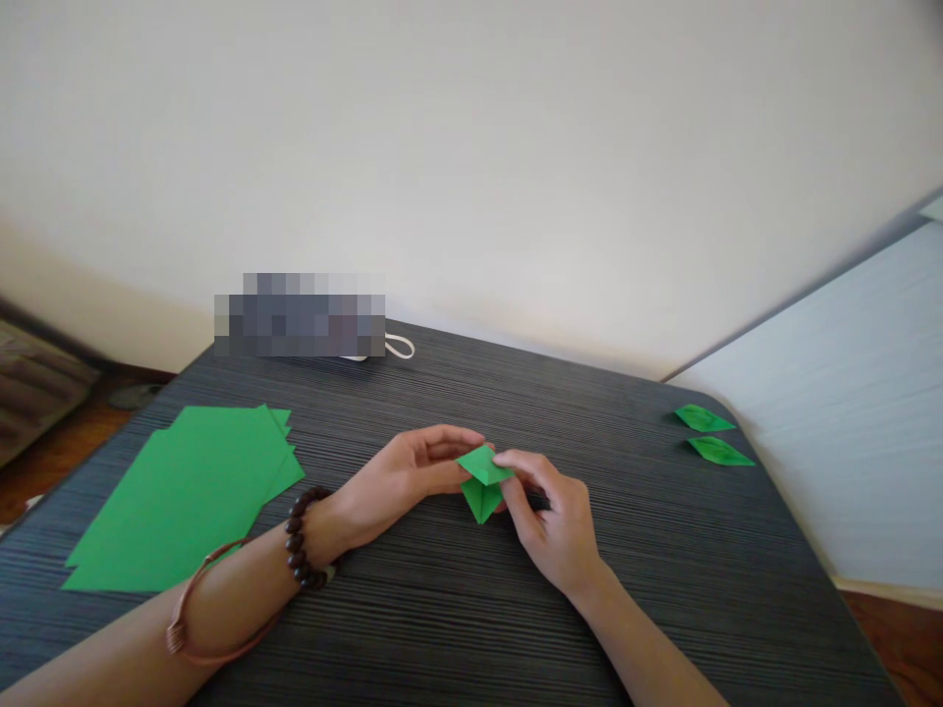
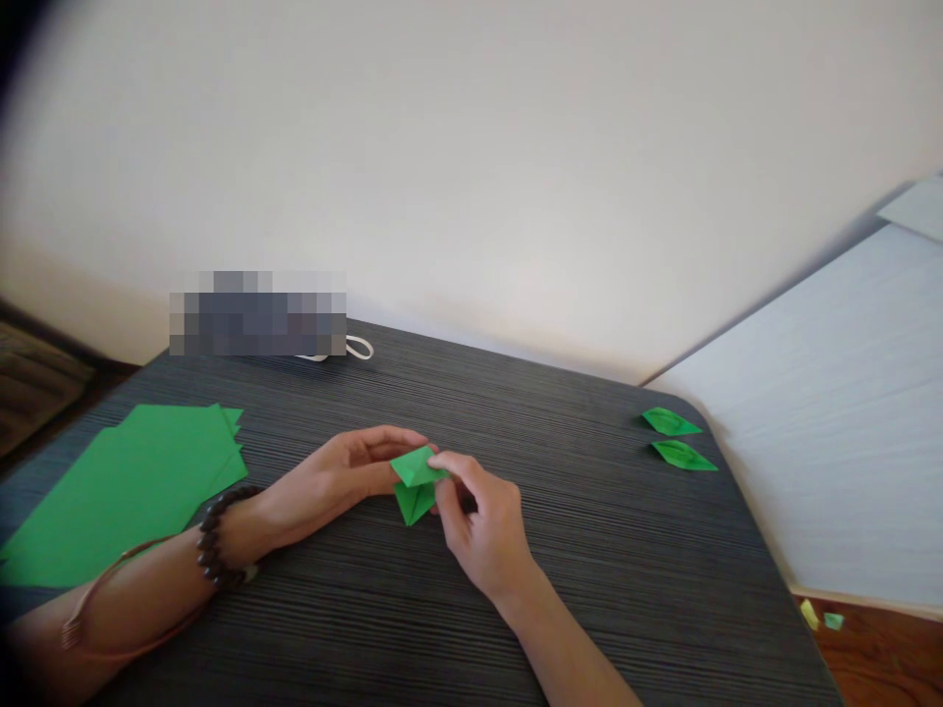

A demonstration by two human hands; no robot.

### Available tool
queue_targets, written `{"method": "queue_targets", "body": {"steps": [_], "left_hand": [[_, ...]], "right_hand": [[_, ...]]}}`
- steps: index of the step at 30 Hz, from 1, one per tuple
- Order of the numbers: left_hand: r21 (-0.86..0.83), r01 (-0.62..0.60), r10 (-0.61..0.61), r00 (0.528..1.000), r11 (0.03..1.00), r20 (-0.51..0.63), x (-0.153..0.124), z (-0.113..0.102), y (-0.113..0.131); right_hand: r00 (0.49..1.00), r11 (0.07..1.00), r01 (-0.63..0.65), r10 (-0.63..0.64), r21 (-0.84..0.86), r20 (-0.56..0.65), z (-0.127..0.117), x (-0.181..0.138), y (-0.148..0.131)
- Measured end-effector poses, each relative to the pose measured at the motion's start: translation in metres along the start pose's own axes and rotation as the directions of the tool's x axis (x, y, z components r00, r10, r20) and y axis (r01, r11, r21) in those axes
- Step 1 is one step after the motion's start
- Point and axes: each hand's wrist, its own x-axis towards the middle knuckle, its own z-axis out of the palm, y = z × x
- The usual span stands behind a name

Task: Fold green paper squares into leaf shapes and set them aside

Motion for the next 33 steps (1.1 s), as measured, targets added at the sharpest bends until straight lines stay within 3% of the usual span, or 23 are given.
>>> {"method": "queue_targets", "body": {"steps": [4,9,12,17,22,33], "left_hand": [[-0.092,0.075,-0.072,0.997,0.993,0.034,-0.001,0.002,0.0],[-0.075,0.04,-0.043,0.998,0.996,-0.037,-0.001,0.002,-0.001],[-0.13,0.048,-0.051,0.998,0.99,-0.022,-0.002,0.003,0.0],[-0.281,0.113,-0.1,0.993,0.953,0.06,0.0,0.001,0.001],[-0.367,0.2,-0.167,0.979,0.908,0.119,0.001,-0.003,0.001],[-0.261,0.078,-0.069,0.997,0.962,0.046,-0.001,0.001,-0.004]], "right_hand": [[1.0,0.999,-0.017,0.017,0.043,0.002,-0.002,0.001,0.002],[0.999,0.994,-0.033,0.029,0.102,0.035,-0.002,0.001,0.004],[0.999,0.992,0.008,-0.013,0.127,0.045,-0.001,0.002,0.004],[0.981,0.982,0.189,-0.188,-0.016,0.053,-0.005,0.004,0.004],[0.969,0.959,0.239,-0.225,-0.155,0.102,-0.011,0.005,0.005],[0.958,0.936,0.265,-0.228,-0.233,0.174,-0.013,0.007,0.005]]}}
